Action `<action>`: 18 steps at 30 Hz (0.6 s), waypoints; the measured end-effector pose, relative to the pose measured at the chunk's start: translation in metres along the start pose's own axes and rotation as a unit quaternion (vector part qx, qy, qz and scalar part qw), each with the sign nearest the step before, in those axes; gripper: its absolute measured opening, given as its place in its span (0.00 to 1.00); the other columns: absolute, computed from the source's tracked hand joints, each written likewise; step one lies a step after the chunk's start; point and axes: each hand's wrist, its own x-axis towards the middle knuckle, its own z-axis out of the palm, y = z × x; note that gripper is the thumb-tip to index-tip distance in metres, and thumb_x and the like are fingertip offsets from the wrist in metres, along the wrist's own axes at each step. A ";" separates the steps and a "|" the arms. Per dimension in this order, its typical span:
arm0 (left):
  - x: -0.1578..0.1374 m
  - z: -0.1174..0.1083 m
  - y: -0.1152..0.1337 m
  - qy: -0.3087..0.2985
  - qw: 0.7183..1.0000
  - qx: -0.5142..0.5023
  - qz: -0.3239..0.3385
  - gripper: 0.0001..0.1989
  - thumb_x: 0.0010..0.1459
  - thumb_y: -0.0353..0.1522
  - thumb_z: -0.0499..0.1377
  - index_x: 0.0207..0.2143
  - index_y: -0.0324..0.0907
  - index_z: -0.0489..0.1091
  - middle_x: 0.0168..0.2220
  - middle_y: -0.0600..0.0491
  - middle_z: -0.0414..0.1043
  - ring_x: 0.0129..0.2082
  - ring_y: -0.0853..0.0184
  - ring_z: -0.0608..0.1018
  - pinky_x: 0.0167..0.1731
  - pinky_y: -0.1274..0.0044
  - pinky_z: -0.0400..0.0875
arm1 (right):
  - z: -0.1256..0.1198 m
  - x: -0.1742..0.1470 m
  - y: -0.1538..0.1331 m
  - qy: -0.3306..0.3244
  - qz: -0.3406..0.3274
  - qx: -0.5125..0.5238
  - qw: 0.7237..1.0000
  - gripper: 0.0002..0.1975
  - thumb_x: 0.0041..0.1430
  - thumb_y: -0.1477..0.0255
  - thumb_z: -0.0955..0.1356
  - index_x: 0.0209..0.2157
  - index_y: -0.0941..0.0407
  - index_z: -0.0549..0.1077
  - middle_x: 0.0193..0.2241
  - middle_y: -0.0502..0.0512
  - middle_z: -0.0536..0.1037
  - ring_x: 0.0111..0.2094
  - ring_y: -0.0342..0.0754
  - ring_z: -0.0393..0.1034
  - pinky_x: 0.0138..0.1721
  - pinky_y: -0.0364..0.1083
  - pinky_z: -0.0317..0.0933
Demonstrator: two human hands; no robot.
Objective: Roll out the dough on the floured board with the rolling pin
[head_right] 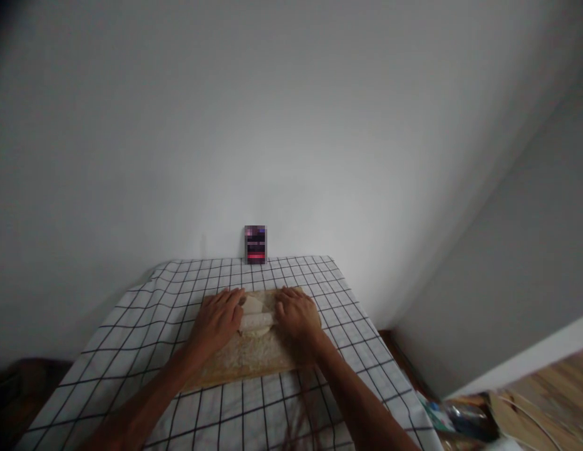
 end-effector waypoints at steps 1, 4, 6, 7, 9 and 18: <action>-0.003 0.000 0.002 0.010 1.000 0.007 0.005 0.25 0.70 0.31 0.49 0.64 0.39 0.71 0.63 0.41 0.77 0.66 0.46 0.73 0.64 0.53 0.66 | 0.002 -0.005 0.000 0.013 -0.001 0.002 1.000 0.20 0.73 0.74 0.61 0.57 0.53 0.79 0.63 0.57 0.77 0.65 0.52 0.69 0.66 0.51 0.60; -0.009 0.002 0.003 0.063 0.997 0.014 0.035 0.24 0.70 0.31 0.49 0.65 0.39 0.70 0.63 0.42 0.77 0.68 0.47 0.72 0.65 0.52 0.68 | 0.004 -0.021 -0.005 0.035 0.003 0.006 0.999 0.20 0.74 0.72 0.60 0.57 0.53 0.79 0.63 0.56 0.77 0.65 0.53 0.69 0.68 0.54 0.59; -0.012 0.005 0.001 0.100 0.992 0.010 0.069 0.23 0.70 0.30 0.49 0.64 0.38 0.70 0.63 0.42 0.77 0.68 0.50 0.72 0.66 0.54 0.69 | 0.002 -0.032 -0.011 0.040 0.008 0.005 0.999 0.20 0.75 0.70 0.59 0.57 0.53 0.79 0.63 0.57 0.77 0.64 0.53 0.70 0.67 0.54 0.61; -0.014 0.007 0.000 0.113 0.990 0.005 0.084 0.23 0.70 0.29 0.49 0.63 0.38 0.70 0.62 0.42 0.78 0.68 0.52 0.73 0.67 0.55 0.70 | 0.000 -0.037 -0.015 0.041 0.014 0.000 0.999 0.21 0.76 0.70 0.59 0.57 0.54 0.79 0.63 0.57 0.77 0.65 0.53 0.70 0.67 0.54 0.61; -0.017 0.010 -0.004 0.120 0.987 -0.006 0.103 0.22 0.70 0.28 0.48 0.61 0.39 0.71 0.61 0.43 0.78 0.66 0.55 0.75 0.67 0.57 0.71 | -0.004 -0.044 -0.021 0.040 0.026 -0.014 0.999 0.21 0.77 0.69 0.57 0.58 0.54 0.78 0.63 0.58 0.76 0.66 0.54 0.68 0.67 0.55 0.60; 0.000 0.018 -0.014 0.026 0.998 0.036 0.034 0.22 0.69 0.29 0.50 0.58 0.41 0.76 0.60 0.46 0.80 0.64 0.53 0.77 0.65 0.56 0.71 | -0.017 -0.011 -0.017 -0.044 0.014 -0.019 0.999 0.20 0.76 0.69 0.58 0.49 0.52 0.81 0.59 0.55 0.80 0.58 0.50 0.75 0.59 0.48 0.67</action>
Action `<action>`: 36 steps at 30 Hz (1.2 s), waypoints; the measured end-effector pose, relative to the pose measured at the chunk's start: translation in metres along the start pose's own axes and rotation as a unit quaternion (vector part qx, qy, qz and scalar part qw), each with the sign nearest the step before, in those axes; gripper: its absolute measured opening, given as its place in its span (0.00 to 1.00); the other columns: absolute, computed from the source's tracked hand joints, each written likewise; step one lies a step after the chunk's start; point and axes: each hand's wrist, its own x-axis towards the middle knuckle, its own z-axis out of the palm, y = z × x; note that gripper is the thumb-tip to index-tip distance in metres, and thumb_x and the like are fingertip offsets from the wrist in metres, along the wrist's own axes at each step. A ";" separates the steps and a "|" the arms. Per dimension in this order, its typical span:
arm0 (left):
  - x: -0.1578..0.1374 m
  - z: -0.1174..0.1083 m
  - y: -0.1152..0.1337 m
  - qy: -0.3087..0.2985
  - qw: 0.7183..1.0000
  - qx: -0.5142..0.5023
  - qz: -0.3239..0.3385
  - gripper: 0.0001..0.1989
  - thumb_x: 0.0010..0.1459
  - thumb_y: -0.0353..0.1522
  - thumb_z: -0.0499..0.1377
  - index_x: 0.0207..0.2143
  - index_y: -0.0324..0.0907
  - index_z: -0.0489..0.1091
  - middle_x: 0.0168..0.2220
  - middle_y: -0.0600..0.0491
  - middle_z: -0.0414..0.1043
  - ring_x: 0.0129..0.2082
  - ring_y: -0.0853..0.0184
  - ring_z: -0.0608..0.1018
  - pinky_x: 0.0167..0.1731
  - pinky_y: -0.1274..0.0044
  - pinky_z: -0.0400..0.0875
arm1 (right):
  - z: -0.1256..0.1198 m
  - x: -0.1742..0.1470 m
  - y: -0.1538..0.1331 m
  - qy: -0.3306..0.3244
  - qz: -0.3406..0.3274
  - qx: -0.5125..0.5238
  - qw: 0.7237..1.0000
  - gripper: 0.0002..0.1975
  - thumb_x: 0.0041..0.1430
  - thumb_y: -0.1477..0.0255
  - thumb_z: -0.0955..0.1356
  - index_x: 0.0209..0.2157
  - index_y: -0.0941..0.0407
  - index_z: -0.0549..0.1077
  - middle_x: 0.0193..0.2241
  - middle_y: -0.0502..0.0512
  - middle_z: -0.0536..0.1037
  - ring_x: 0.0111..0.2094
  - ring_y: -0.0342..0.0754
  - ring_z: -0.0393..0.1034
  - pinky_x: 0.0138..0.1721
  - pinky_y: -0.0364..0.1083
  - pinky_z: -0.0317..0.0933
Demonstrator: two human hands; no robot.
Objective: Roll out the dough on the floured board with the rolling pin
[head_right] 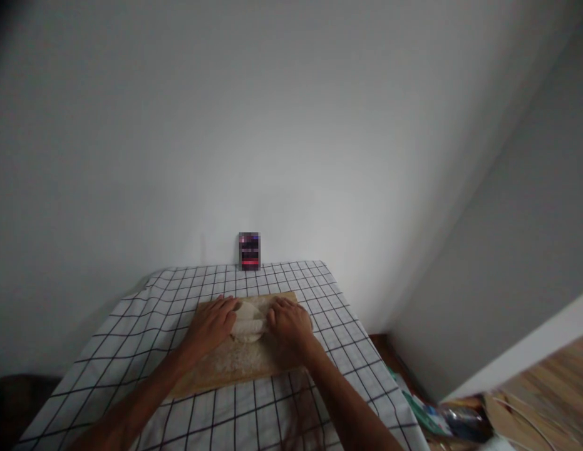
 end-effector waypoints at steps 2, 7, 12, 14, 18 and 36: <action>0.004 -0.002 0.002 -0.012 1.000 0.008 -0.020 0.21 0.69 0.30 0.51 0.58 0.41 0.76 0.59 0.45 0.81 0.62 0.51 0.78 0.63 0.56 0.72 | -0.001 0.010 0.004 -0.003 0.011 0.015 1.000 0.18 0.74 0.70 0.60 0.51 0.52 0.81 0.60 0.54 0.79 0.57 0.49 0.76 0.56 0.48 0.69; 0.000 -0.012 0.015 0.015 0.999 0.026 -0.030 0.21 0.69 0.31 0.51 0.59 0.38 0.75 0.59 0.42 0.80 0.62 0.49 0.77 0.62 0.54 0.70 | 0.010 0.017 0.014 0.035 0.002 0.043 0.998 0.19 0.72 0.71 0.61 0.55 0.51 0.80 0.62 0.54 0.78 0.62 0.50 0.72 0.62 0.49 0.65; -0.010 -0.017 0.024 0.055 0.998 0.027 -0.013 0.23 0.69 0.30 0.51 0.62 0.37 0.73 0.61 0.42 0.79 0.66 0.48 0.74 0.64 0.53 0.68 | 0.022 -0.002 0.015 0.082 -0.004 0.046 0.996 0.20 0.73 0.72 0.61 0.57 0.54 0.79 0.64 0.57 0.76 0.66 0.53 0.67 0.69 0.56 0.58; -0.014 -0.017 0.024 0.072 0.997 0.018 0.004 0.23 0.70 0.31 0.50 0.63 0.37 0.72 0.62 0.43 0.78 0.67 0.49 0.73 0.65 0.54 0.68 | 0.024 -0.014 0.011 0.089 0.004 0.039 0.995 0.20 0.74 0.71 0.60 0.57 0.54 0.79 0.64 0.58 0.76 0.66 0.54 0.67 0.68 0.58 0.59; -0.023 -0.014 0.020 0.095 0.995 -0.010 0.032 0.23 0.71 0.31 0.48 0.64 0.37 0.70 0.62 0.44 0.78 0.67 0.53 0.74 0.66 0.56 0.70 | 0.020 -0.035 -0.003 0.093 0.025 0.007 0.995 0.20 0.76 0.70 0.58 0.56 0.54 0.79 0.63 0.59 0.77 0.66 0.56 0.68 0.68 0.60 0.58; -0.021 -0.019 0.027 0.057 0.998 0.024 -0.001 0.23 0.71 0.31 0.49 0.63 0.37 0.72 0.64 0.40 0.76 0.67 0.51 0.74 0.66 0.54 0.70 | 0.018 -0.020 0.003 0.105 -0.005 0.025 0.994 0.17 0.75 0.72 0.61 0.54 0.53 0.79 0.61 0.56 0.79 0.64 0.51 0.71 0.65 0.53 0.62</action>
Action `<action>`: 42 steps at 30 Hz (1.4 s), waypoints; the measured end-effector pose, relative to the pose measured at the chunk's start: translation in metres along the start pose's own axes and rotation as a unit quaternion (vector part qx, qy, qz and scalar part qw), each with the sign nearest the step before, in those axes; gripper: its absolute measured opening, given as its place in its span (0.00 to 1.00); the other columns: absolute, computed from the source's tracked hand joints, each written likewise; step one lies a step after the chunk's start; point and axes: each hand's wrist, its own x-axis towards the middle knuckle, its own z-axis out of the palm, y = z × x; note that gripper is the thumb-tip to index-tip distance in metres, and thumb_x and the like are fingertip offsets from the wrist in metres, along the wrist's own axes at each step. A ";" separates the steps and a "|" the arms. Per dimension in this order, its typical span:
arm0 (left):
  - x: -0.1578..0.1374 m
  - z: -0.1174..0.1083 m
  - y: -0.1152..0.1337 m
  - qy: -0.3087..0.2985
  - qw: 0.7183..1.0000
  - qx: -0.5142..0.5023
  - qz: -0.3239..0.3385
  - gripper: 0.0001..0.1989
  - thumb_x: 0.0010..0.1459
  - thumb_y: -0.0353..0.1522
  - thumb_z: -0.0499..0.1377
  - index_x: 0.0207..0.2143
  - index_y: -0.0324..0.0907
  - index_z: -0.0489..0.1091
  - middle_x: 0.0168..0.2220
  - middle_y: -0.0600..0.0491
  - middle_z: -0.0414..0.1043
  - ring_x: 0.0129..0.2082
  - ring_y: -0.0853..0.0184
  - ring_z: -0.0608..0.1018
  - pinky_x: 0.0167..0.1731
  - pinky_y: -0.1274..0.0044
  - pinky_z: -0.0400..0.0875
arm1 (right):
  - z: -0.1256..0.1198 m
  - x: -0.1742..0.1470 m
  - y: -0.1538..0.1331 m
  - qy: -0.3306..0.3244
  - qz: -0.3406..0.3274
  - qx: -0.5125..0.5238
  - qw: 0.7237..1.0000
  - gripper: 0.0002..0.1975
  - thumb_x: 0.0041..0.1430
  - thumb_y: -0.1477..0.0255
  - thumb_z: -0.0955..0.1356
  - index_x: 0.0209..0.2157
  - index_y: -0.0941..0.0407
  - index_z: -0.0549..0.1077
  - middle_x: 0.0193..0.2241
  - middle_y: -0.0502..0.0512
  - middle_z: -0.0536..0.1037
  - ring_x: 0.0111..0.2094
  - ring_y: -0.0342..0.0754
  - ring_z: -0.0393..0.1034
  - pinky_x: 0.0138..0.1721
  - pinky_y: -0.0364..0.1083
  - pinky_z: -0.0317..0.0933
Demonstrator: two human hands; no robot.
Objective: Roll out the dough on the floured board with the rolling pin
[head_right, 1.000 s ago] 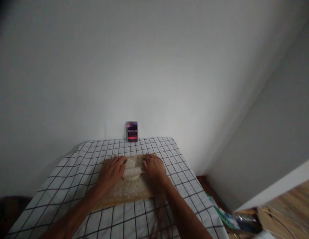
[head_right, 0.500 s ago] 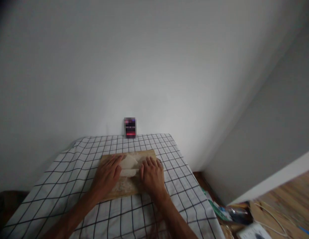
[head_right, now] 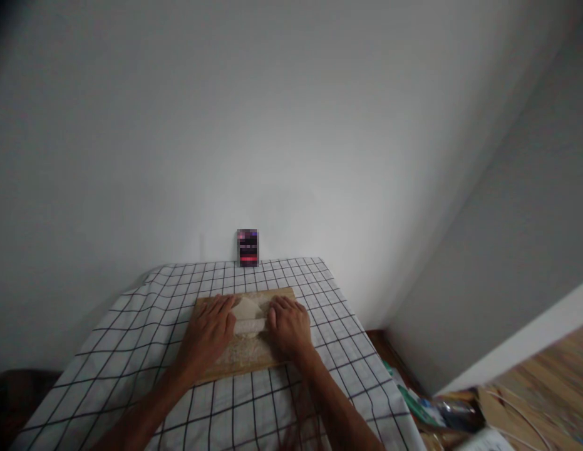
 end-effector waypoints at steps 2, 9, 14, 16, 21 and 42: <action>-0.004 -0.001 0.000 0.010 1.000 -0.008 0.008 0.24 0.72 0.32 0.48 0.64 0.36 0.71 0.64 0.40 0.76 0.68 0.51 0.73 0.67 0.55 0.69 | 0.001 -0.007 -0.002 0.009 0.007 -0.003 1.000 0.17 0.75 0.72 0.61 0.54 0.53 0.79 0.61 0.57 0.79 0.65 0.53 0.70 0.66 0.55 0.61; -0.017 0.008 -0.003 0.026 0.999 -0.040 0.007 0.25 0.71 0.32 0.47 0.67 0.43 0.69 0.65 0.43 0.75 0.69 0.53 0.72 0.67 0.54 0.69 | -0.003 -0.016 -0.012 0.003 0.024 -0.032 0.999 0.19 0.76 0.70 0.59 0.54 0.54 0.80 0.61 0.58 0.78 0.66 0.55 0.68 0.68 0.57 0.58; -0.004 0.005 -0.005 -0.014 1.000 -0.020 0.014 0.22 0.71 0.30 0.47 0.60 0.39 0.74 0.62 0.41 0.78 0.64 0.53 0.77 0.65 0.56 0.71 | -0.010 0.007 -0.009 -0.050 0.019 -0.021 0.998 0.19 0.75 0.70 0.59 0.46 0.51 0.81 0.55 0.55 0.83 0.55 0.50 0.77 0.57 0.49 0.68; 0.002 0.002 -0.004 -0.025 1.000 -0.014 0.010 0.22 0.71 0.30 0.47 0.58 0.39 0.75 0.60 0.41 0.79 0.62 0.53 0.78 0.64 0.56 0.71 | -0.011 0.014 -0.007 -0.057 0.025 -0.012 0.998 0.18 0.74 0.71 0.60 0.47 0.51 0.81 0.56 0.54 0.82 0.54 0.49 0.78 0.54 0.47 0.70; -0.003 -0.001 0.002 -0.004 1.000 -0.005 -0.004 0.24 0.71 0.32 0.47 0.63 0.41 0.73 0.64 0.42 0.77 0.66 0.48 0.74 0.65 0.51 0.69 | -0.003 0.003 -0.005 -0.016 0.011 -0.005 1.000 0.18 0.74 0.73 0.60 0.53 0.53 0.80 0.59 0.57 0.80 0.60 0.51 0.74 0.62 0.51 0.66; -0.013 0.001 0.006 0.005 1.000 -0.020 0.008 0.25 0.73 0.35 0.46 0.65 0.39 0.71 0.65 0.40 0.74 0.67 0.51 0.75 0.67 0.53 0.70 | 0.006 -0.019 -0.006 0.019 0.013 -0.002 1.000 0.20 0.76 0.73 0.58 0.55 0.55 0.80 0.60 0.59 0.79 0.65 0.53 0.70 0.66 0.55 0.63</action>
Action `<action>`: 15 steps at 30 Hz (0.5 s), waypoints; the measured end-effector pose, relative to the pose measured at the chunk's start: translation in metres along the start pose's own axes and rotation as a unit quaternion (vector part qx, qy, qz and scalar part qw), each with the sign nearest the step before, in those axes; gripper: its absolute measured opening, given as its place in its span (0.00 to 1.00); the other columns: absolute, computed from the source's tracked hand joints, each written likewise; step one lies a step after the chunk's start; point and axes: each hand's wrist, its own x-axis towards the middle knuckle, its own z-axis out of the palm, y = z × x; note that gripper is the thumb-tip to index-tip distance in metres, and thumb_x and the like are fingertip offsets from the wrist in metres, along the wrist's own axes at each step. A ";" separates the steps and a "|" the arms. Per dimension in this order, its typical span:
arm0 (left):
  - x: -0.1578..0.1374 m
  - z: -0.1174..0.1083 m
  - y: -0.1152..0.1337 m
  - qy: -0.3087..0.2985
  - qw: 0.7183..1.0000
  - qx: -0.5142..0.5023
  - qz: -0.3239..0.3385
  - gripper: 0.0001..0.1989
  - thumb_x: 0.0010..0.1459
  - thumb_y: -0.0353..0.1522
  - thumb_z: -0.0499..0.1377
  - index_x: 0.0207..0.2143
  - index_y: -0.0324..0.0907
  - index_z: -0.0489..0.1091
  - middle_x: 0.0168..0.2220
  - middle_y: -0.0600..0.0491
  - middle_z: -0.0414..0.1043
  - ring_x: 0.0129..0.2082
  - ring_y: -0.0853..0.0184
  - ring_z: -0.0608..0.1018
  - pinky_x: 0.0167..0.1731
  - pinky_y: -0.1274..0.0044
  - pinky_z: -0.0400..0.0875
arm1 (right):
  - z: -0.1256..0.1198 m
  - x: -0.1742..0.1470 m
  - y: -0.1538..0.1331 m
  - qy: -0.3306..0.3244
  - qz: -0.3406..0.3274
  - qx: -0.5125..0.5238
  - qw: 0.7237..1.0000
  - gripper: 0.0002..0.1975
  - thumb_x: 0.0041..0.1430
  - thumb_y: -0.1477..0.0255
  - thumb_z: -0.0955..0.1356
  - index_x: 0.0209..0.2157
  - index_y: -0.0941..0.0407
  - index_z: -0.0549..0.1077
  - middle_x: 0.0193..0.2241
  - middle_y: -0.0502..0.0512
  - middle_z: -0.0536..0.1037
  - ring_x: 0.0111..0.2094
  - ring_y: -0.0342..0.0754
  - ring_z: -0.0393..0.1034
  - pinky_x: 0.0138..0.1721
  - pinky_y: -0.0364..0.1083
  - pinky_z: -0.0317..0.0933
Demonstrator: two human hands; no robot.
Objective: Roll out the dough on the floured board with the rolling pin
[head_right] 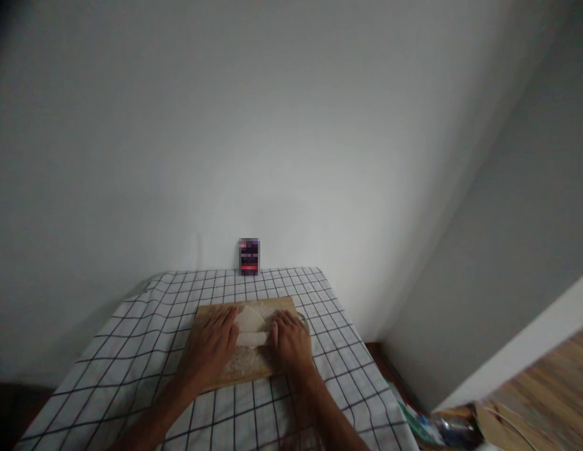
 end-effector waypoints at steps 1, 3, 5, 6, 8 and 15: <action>0.000 0.001 0.000 -0.003 1.000 0.001 -0.001 0.26 0.73 0.34 0.45 0.65 0.39 0.71 0.65 0.39 0.75 0.66 0.51 0.76 0.66 0.53 0.71 | 0.000 0.001 0.000 -0.003 0.003 -0.004 1.000 0.20 0.76 0.73 0.59 0.55 0.55 0.80 0.60 0.59 0.79 0.65 0.53 0.71 0.66 0.55 0.63; -0.002 0.003 0.000 0.004 1.000 0.000 -0.011 0.26 0.72 0.34 0.45 0.66 0.41 0.71 0.64 0.40 0.76 0.65 0.52 0.76 0.65 0.53 0.72 | 0.000 0.001 0.000 -0.007 0.009 -0.014 1.000 0.19 0.75 0.73 0.60 0.55 0.54 0.80 0.61 0.59 0.78 0.66 0.53 0.69 0.67 0.55 0.62; -0.005 0.005 0.000 0.018 1.000 -0.007 -0.014 0.26 0.72 0.34 0.46 0.68 0.45 0.68 0.65 0.43 0.76 0.66 0.53 0.75 0.65 0.54 0.72 | 0.000 -0.001 0.000 -0.004 0.006 -0.022 1.000 0.18 0.75 0.73 0.61 0.55 0.54 0.80 0.63 0.59 0.77 0.68 0.55 0.65 0.68 0.56 0.60; -0.005 0.006 0.000 0.023 1.000 -0.010 -0.013 0.27 0.72 0.35 0.46 0.69 0.47 0.67 0.65 0.44 0.75 0.67 0.53 0.75 0.65 0.54 0.72 | 0.001 -0.002 0.001 -0.001 0.004 -0.023 1.000 0.18 0.75 0.73 0.61 0.56 0.53 0.79 0.63 0.58 0.76 0.69 0.55 0.64 0.68 0.57 0.60; -0.003 0.007 0.000 0.024 1.000 -0.008 -0.014 0.26 0.72 0.35 0.47 0.68 0.47 0.69 0.64 0.44 0.76 0.67 0.54 0.75 0.65 0.55 0.72 | 0.002 -0.003 0.001 0.000 0.001 -0.019 1.000 0.18 0.75 0.73 0.61 0.57 0.53 0.79 0.63 0.58 0.77 0.68 0.54 0.66 0.68 0.56 0.60; -0.002 -0.003 0.003 0.007 1.000 -0.006 -0.021 0.25 0.73 0.35 0.47 0.65 0.41 0.71 0.65 0.42 0.75 0.68 0.53 0.74 0.67 0.56 0.70 | -0.001 -0.004 -0.002 -0.003 0.017 -0.016 1.000 0.19 0.76 0.72 0.59 0.56 0.54 0.79 0.63 0.58 0.77 0.68 0.54 0.66 0.68 0.57 0.60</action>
